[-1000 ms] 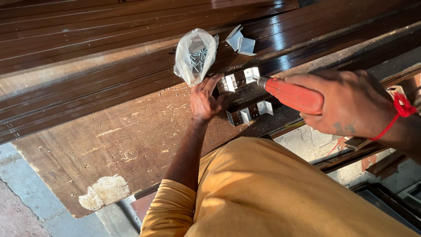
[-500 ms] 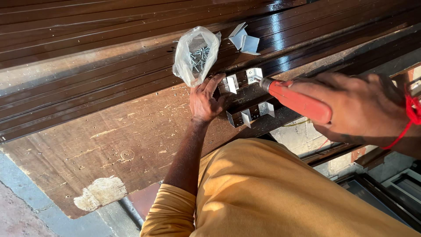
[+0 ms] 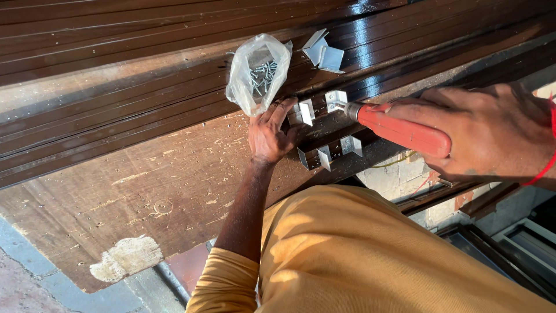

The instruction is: The person uses a corded electric drill to drive screws into small metal brackets attached to long wooden planks. They repeatedly pick up screws from a plastic bag, position them in the brackets, and secure them with the drill.

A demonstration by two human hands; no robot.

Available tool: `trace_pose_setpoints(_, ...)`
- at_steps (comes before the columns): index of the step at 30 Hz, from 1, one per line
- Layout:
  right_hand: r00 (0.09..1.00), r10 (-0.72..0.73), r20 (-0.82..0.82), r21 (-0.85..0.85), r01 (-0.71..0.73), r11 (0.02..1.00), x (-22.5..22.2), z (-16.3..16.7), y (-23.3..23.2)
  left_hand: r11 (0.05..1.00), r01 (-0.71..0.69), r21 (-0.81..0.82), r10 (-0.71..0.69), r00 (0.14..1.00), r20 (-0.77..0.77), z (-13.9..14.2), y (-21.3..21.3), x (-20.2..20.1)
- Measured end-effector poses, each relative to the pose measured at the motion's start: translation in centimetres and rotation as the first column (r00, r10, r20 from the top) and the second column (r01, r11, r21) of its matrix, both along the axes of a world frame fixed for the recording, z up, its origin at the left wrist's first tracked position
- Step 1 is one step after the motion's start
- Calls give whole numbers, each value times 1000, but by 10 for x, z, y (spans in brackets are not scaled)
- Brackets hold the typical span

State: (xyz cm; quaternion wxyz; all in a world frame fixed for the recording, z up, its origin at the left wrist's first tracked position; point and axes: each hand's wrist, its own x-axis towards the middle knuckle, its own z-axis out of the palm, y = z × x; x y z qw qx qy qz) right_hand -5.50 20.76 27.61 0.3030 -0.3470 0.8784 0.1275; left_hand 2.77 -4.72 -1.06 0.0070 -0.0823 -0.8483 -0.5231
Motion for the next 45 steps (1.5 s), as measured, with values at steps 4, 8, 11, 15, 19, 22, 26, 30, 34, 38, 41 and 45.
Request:
trace_pose_setpoints(4,997,47,-58,-128,-54,990,-4,-5,-2,1000,-13,-12,13,1000,-18,-9,3,4)
trace_pose_setpoints(8,998,59,12,-193,-56,980,-13,-8,-15,995,37,-92,-33,998,47,-22,5,1)
trace_pose_setpoints(11,995,104,-8,-287,-102,952,-22,-8,-23,993,33,-116,-30,999,29,-22,5,2)
trace_pose_setpoints(15,992,-117,53,-113,122,986,-28,-3,-21,998,1,-62,-1,1000,-11,-14,6,1)
trace_pose_setpoints(19,969,-225,103,-215,242,946,-26,3,-17,997,-16,-69,14,1000,-23,-10,5,3)
trace_pose_setpoints(22,978,-207,15,-217,205,954,-16,11,-16,996,36,-76,-38,999,-28,-11,7,7)
trace_pose_setpoints(26,922,-379,75,-148,386,911,29,33,6,988,35,-153,-35,999,2,-7,8,7)
trace_pose_setpoints(30,617,-588,523,-416,787,456,104,51,56,963,175,-207,-173,985,26,19,5,3)
trace_pose_setpoints(34,541,-783,307,-516,786,340,188,44,91,836,383,-393,-313,921,232,56,17,18)
trace_pose_setpoints(38,390,-838,382,-387,891,238,234,20,131,689,510,-515,-291,846,447,66,36,43)
trace_pose_setpoints(41,400,-835,378,-365,893,263,248,-11,159,709,406,-576,-214,903,373,52,51,59)
trace_pose_setpoints(45,402,-796,452,-400,889,221,246,-35,198,611,211,-763,-115,977,178,38,62,73)
